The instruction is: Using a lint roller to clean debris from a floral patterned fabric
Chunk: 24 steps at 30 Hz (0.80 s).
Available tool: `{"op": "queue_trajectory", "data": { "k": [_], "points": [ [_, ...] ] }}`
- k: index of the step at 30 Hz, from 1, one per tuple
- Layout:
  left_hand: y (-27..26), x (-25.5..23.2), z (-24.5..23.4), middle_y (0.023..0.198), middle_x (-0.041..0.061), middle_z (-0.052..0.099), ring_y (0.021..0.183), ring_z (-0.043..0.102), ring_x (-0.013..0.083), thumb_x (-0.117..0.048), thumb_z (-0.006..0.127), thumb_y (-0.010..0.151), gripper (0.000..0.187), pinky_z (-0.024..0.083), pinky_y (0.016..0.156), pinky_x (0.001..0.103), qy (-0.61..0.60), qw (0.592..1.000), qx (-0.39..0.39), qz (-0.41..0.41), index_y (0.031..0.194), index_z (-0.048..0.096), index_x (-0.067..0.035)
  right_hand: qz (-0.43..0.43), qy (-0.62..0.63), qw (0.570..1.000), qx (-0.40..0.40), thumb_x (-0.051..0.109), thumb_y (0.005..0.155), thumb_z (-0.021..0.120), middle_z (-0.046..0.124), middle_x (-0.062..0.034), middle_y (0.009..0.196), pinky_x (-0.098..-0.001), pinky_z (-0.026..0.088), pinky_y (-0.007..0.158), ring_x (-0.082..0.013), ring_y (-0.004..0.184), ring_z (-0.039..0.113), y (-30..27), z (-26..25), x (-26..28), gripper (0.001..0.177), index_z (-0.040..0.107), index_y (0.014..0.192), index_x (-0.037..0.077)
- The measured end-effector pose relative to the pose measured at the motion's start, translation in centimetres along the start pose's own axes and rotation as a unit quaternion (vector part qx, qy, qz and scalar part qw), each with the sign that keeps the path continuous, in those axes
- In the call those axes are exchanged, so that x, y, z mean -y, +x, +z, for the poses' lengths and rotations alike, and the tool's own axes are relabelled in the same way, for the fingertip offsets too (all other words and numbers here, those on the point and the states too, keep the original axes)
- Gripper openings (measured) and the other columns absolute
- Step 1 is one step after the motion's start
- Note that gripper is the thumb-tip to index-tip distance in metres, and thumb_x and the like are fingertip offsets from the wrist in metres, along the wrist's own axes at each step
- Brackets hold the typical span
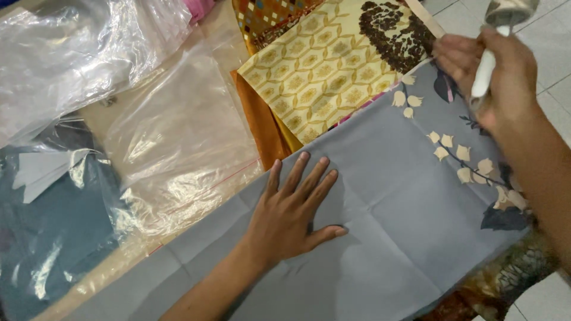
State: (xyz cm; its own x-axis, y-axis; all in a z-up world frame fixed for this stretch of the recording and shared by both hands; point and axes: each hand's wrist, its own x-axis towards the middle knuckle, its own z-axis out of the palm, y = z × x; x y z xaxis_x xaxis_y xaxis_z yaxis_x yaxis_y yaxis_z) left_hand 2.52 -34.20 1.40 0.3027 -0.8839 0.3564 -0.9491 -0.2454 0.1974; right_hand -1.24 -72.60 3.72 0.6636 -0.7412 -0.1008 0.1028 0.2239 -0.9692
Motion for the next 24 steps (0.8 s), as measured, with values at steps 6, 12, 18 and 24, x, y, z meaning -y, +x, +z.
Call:
{"op": "queue_trajectory", "data": {
  "k": [6, 12, 18, 24],
  "points": [
    [-0.1, -0.1, 0.0, 0.162, 0.008, 0.046, 0.154, 0.035, 0.0346, -0.073, 0.039, 0.098, 0.083, 0.024, 0.124, 0.06, -0.012, 1.0, -0.006, -0.003, 0.155, 0.048, -0.013, 0.056, 0.003, 0.995, 0.076, 0.028, 0.112, 0.046, 0.071, -0.018, 0.124, -0.0547, 0.05, 0.129, -0.0391, 0.141, 0.067, -3.3, -2.5, -1.9, 0.016, 0.051, 0.1, 0.018],
    [0.0, 0.1, 0.0, 0.161, 0.007, 0.047, 0.154, 0.034, 0.034, -0.072, 0.037, 0.099, 0.081, 0.021, 0.124, 0.058, -0.005, 1.0, -0.006, -0.001, 0.155, 0.048, -0.014, 0.065, 0.098, 0.993, -0.009, 0.026, 0.103, 0.048, 0.077, -0.0221, 0.122, -0.0443, 0.059, 0.121, -0.0362, 0.132, 0.075, 1.3, -5.3, -1.7, 0.037, 0.053, 0.122, -0.005],
    [-0.1, 0.0, 0.0, 0.162, 0.007, 0.046, 0.154, 0.033, 0.0338, -0.072, 0.039, 0.099, 0.081, 0.02, 0.124, 0.058, 0.002, 1.0, 0.0, 0.003, 0.155, 0.047, -0.014, 0.018, 0.007, 0.996, -0.089, 0.039, 0.096, 0.054, 0.082, -0.0017, 0.117, -0.0279, 0.072, 0.111, -0.0163, 0.123, 0.084, 2.9, -8.4, -1.5, 0.038, 0.066, 0.119, 0.011],
    [0.2, 0.1, -0.2, 0.161, 0.008, 0.047, 0.153, 0.035, 0.0354, -0.072, 0.041, 0.098, 0.081, 0.022, 0.123, 0.06, 0.003, 1.0, 0.003, 0.007, 0.154, 0.049, -0.014, -0.008, -0.068, 0.997, -0.021, 0.036, 0.11, 0.047, 0.076, -0.0071, 0.127, -0.0364, 0.063, 0.128, -0.0219, 0.139, 0.076, -5.7, -6.0, 3.1, 0.018, 0.054, 0.1, 0.022]
  ]
}}
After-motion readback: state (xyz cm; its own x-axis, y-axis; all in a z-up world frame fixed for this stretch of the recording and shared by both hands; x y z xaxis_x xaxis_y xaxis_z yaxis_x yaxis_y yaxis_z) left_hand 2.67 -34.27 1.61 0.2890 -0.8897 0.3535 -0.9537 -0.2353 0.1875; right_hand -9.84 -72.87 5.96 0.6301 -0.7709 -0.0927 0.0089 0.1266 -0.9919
